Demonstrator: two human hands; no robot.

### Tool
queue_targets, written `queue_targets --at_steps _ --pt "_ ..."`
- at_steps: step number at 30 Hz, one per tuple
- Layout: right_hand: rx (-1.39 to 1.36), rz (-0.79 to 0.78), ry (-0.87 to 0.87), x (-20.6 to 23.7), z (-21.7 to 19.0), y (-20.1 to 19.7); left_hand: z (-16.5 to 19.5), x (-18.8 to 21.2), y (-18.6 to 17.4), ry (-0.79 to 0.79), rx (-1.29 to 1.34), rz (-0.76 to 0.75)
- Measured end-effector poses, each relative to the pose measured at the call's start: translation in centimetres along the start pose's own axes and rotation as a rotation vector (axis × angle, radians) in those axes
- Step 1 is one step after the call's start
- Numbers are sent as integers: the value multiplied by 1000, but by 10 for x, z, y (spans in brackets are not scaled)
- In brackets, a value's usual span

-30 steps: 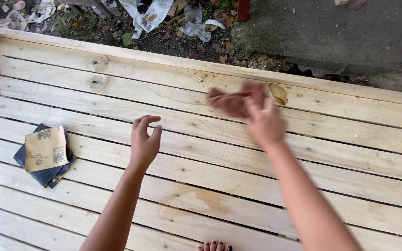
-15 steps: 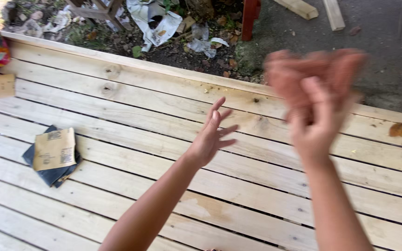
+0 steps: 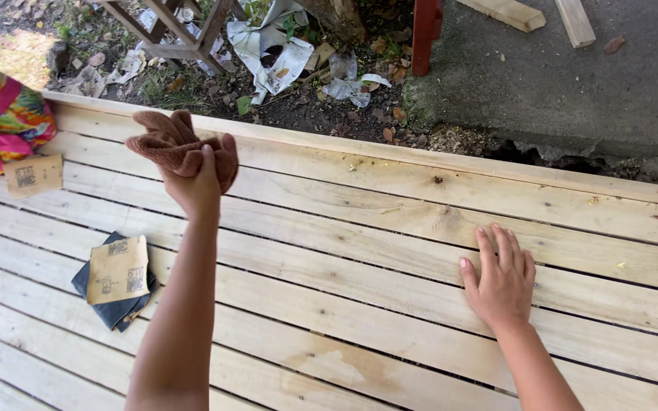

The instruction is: The person wipes the slatted surface of a wooden bed frame with a brown cloth, moving section by section across the slats. They pick up fallen leaves and debris from the slats by hand, move a colorful fabric bag off the frame, and continue wiping the surface and edges.

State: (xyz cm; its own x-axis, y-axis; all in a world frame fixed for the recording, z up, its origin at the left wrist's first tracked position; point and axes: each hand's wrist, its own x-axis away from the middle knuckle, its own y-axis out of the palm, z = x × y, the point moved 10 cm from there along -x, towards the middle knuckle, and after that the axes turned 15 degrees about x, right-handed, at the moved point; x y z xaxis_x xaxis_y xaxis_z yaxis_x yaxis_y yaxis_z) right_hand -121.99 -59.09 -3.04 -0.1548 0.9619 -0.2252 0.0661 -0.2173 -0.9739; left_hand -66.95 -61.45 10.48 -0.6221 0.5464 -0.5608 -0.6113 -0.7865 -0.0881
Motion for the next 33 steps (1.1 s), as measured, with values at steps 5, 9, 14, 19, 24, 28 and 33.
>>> queue_targets --at_steps 5,9,14,19,24,28,33 --pt "4 20 24 14 -1 3 -69 15 42 -463 -138 -71" --pt "9 2 32 9 -2 -5 -67 52 109 -556 -535 4" --pt "28 -1 23 6 -2 -7 3 149 226 -332 -471 -230" --pt "3 -2 25 4 -2 -5 89 242 335 -715 439 -580" --pt "-29 0 20 4 0 -7 146 198 353 -419 581 -645" --pt "-18 -5 36 8 2 -5 74 69 227 -2 96 -313" --pt "-35 2 40 11 3 -5 -21 21 59 -355 -590 174"
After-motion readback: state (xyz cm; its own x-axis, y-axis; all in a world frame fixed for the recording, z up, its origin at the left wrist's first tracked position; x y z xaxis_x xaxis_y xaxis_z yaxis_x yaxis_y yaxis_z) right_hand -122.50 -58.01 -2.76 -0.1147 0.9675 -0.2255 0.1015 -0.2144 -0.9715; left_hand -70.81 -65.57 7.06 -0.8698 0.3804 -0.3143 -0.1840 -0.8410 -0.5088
